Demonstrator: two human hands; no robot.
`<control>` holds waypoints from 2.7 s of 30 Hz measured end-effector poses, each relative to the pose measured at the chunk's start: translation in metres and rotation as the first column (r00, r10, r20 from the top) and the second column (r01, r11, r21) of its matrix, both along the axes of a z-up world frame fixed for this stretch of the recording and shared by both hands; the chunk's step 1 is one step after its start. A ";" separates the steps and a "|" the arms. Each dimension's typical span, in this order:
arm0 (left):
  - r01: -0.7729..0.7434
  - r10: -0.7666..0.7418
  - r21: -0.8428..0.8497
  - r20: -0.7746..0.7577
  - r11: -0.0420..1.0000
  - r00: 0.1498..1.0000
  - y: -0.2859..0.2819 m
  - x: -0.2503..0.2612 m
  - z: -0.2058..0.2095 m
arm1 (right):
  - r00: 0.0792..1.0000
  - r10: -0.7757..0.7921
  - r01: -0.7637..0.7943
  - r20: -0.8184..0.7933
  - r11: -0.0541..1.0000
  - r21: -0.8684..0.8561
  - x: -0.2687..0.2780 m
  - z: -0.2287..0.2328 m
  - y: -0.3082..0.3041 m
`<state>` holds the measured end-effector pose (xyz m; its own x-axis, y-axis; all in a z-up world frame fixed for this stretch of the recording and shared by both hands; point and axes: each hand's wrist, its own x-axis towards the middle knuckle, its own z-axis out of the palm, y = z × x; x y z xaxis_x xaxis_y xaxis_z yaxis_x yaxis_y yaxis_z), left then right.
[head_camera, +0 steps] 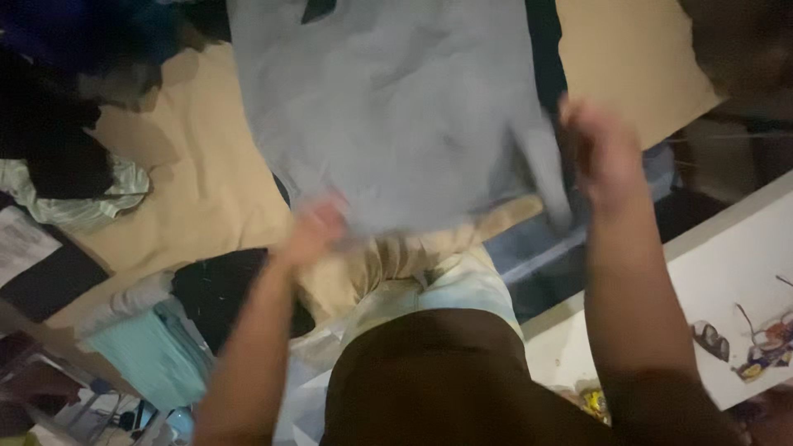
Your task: The person folds several garments on a bed, including a black t-shirt, a light blue towel, a gray long-sleeved shirt, and a striped button-up shirt. Each item is smoothed, folded into a compact rectangle, and placed in a growing stack on the left side of the bed.
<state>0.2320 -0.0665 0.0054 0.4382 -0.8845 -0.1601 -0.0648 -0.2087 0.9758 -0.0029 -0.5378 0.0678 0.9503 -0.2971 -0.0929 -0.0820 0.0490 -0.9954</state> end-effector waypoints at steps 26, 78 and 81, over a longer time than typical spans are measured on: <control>-0.474 0.498 0.657 0.169 0.586 0.851 0.006 0.049 0.009 | 0.762 -0.462 0.070 -0.454 0.755 -0.652 -0.100 -0.122 -0.036; -0.569 0.317 0.647 0.473 0.508 0.822 0.027 0.019 -0.029 | 0.763 -0.066 -0.584 -0.644 0.359 -0.728 0.047 -0.104 0.074; -0.556 0.052 0.633 0.633 0.538 0.772 0.034 0.013 -0.047 | 0.824 -0.239 -0.397 -0.513 0.401 -0.825 0.068 -0.096 0.090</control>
